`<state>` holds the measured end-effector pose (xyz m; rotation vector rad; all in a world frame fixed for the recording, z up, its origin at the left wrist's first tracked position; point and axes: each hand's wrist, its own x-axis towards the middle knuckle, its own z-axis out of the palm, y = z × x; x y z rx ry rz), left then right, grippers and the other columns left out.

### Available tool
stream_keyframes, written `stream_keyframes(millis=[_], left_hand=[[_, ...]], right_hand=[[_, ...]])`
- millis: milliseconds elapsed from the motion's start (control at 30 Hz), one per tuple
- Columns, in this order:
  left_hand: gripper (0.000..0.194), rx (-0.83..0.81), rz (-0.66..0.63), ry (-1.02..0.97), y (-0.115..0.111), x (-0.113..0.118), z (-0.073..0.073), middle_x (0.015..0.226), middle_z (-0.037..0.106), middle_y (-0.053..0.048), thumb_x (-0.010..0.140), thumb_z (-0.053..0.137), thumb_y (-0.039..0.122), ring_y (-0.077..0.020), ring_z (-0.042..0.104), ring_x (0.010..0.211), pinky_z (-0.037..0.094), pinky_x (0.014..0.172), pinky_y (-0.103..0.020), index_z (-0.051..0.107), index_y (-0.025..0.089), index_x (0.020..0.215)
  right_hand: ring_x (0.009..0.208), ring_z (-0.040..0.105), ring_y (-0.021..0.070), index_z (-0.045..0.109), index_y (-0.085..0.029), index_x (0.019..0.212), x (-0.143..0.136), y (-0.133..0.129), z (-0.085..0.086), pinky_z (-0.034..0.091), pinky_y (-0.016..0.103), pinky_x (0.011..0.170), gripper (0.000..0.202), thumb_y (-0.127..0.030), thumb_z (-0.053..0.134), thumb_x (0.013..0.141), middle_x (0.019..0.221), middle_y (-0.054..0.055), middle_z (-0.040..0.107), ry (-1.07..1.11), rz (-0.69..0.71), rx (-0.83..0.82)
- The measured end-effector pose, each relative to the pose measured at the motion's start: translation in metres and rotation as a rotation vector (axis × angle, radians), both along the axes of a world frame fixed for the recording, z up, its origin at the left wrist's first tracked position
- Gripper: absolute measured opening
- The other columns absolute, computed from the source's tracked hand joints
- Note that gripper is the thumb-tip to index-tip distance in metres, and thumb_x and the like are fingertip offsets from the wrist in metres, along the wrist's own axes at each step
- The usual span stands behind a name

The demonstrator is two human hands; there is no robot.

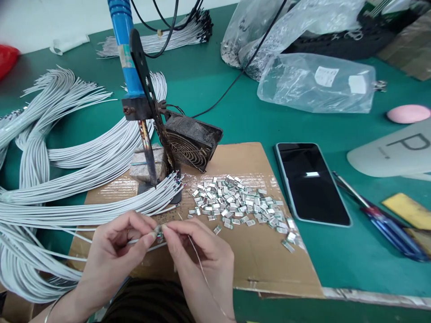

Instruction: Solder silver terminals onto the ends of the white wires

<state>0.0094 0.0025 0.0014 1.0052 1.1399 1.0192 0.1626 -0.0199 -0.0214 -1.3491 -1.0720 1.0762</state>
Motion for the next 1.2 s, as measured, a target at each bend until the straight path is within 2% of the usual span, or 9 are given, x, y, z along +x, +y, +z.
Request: stream_keyframes(millis=[233, 500, 667, 767, 833, 900, 967, 1067, 1200], left_hand=[[0.015, -0.007, -0.029, -0.002, -0.001, -0.002, -0.002, 0.091, 0.073, 0.0, 0.096, 0.071, 0.008, -0.0024, 0.069, 0.08, 0.048, 0.07, -0.001, 0.069, 0.014, 0.082], [0.015, -0.044, -0.023, -0.019, 0.001, -0.002, -0.003, 0.092, 0.073, -0.001, 0.096, 0.072, 0.01, -0.0024, 0.069, 0.079, 0.049, 0.072, -0.002, 0.069, 0.013, 0.082], [0.014, -0.078, 0.027, 0.005, 0.002, 0.003, -0.005, 0.092, 0.072, -0.001, 0.094, 0.073, 0.01, -0.0028, 0.07, 0.077, 0.05, 0.07, -0.002, 0.07, 0.013, 0.081], [0.013, -0.081, 0.061, 0.036, 0.003, 0.004, -0.007, 0.092, 0.072, -0.001, 0.093, 0.074, 0.01, -0.0017, 0.069, 0.073, 0.047, 0.065, 0.0, 0.069, 0.013, 0.081], [0.013, -0.072, 0.07, 0.046, 0.004, 0.005, -0.007, 0.092, 0.072, -0.001, 0.092, 0.073, 0.009, -0.0018, 0.07, 0.074, 0.047, 0.066, 0.0, 0.069, 0.013, 0.081], [0.014, -0.054, 0.074, 0.051, 0.006, 0.005, -0.006, 0.092, 0.073, -0.001, 0.093, 0.072, 0.008, -0.0021, 0.071, 0.076, 0.049, 0.069, -0.001, 0.069, 0.014, 0.081], [0.014, -0.033, 0.084, 0.058, 0.008, 0.006, -0.006, 0.092, 0.073, -0.001, 0.093, 0.071, 0.008, -0.0021, 0.071, 0.076, 0.05, 0.07, -0.001, 0.069, 0.014, 0.081], [0.014, -0.018, 0.11, 0.078, 0.01, 0.007, -0.006, 0.092, 0.073, -0.001, 0.093, 0.071, 0.008, -0.0019, 0.069, 0.073, 0.049, 0.067, -0.001, 0.069, 0.013, 0.081], [0.013, -0.023, 0.105, 0.102, 0.013, 0.007, -0.008, 0.092, 0.073, -0.002, 0.094, 0.069, 0.008, -0.0022, 0.068, 0.072, 0.048, 0.065, -0.002, 0.068, 0.013, 0.082]], right_hand=[[0.054, 0.051, 0.0034, 0.082, -0.04, 0.106, 0.0, 0.001, -0.003, 0.04, 0.014, 0.051, 0.021, -0.023, 0.074, 0.098, 0.073, -0.006, 0.063, -0.032, 0.031, 0.036], [0.074, 0.06, 0.0078, 0.083, -0.037, 0.098, -0.016, -0.001, 0.006, 0.046, 0.02, 0.066, 0.017, -0.023, 0.075, 0.096, 0.08, -0.005, 0.064, 0.047, -0.133, -0.031], [0.095, 0.061, 0.0104, 0.074, -0.038, 0.122, -0.018, -0.006, 0.004, 0.046, 0.026, 0.088, 0.028, -0.039, 0.047, 0.113, 0.107, -0.002, 0.067, -0.224, -0.183, -0.02], [0.078, 0.053, 0.0122, 0.066, -0.041, 0.137, -0.023, -0.01, 0.012, 0.044, 0.03, 0.085, 0.035, -0.05, 0.041, 0.115, 0.094, -0.002, 0.062, -0.207, -0.243, -0.182], [0.068, 0.046, 0.0113, 0.059, -0.041, 0.14, -0.027, -0.011, 0.018, 0.04, 0.029, 0.074, 0.031, -0.046, 0.042, 0.115, 0.081, -0.004, 0.056, -0.127, -0.243, -0.235], [0.064, 0.045, 0.0104, 0.055, -0.036, 0.137, -0.028, -0.01, 0.022, 0.036, 0.028, 0.067, 0.026, -0.037, 0.04, 0.116, 0.075, -0.006, 0.054, -0.074, -0.217, -0.232], [0.064, 0.044, 0.0099, 0.056, -0.027, 0.118, -0.023, -0.009, 0.019, 0.033, 0.028, 0.064, 0.016, -0.032, 0.041, 0.115, 0.073, -0.006, 0.052, -0.113, -0.205, -0.241], [0.061, 0.04, 0.0102, 0.046, -0.019, 0.084, -0.006, -0.007, 0.007, 0.033, 0.026, 0.058, 0.031, -0.029, 0.043, 0.114, 0.069, -0.003, 0.042, -0.266, -0.086, -0.101], [0.084, 0.059, 0.0081, 0.049, -0.021, 0.09, 0.01, -0.004, -0.001, 0.048, 0.018, 0.075, 0.02, -0.016, 0.05, 0.11, 0.097, 0.001, 0.057, -0.318, 0.039, 0.129]])
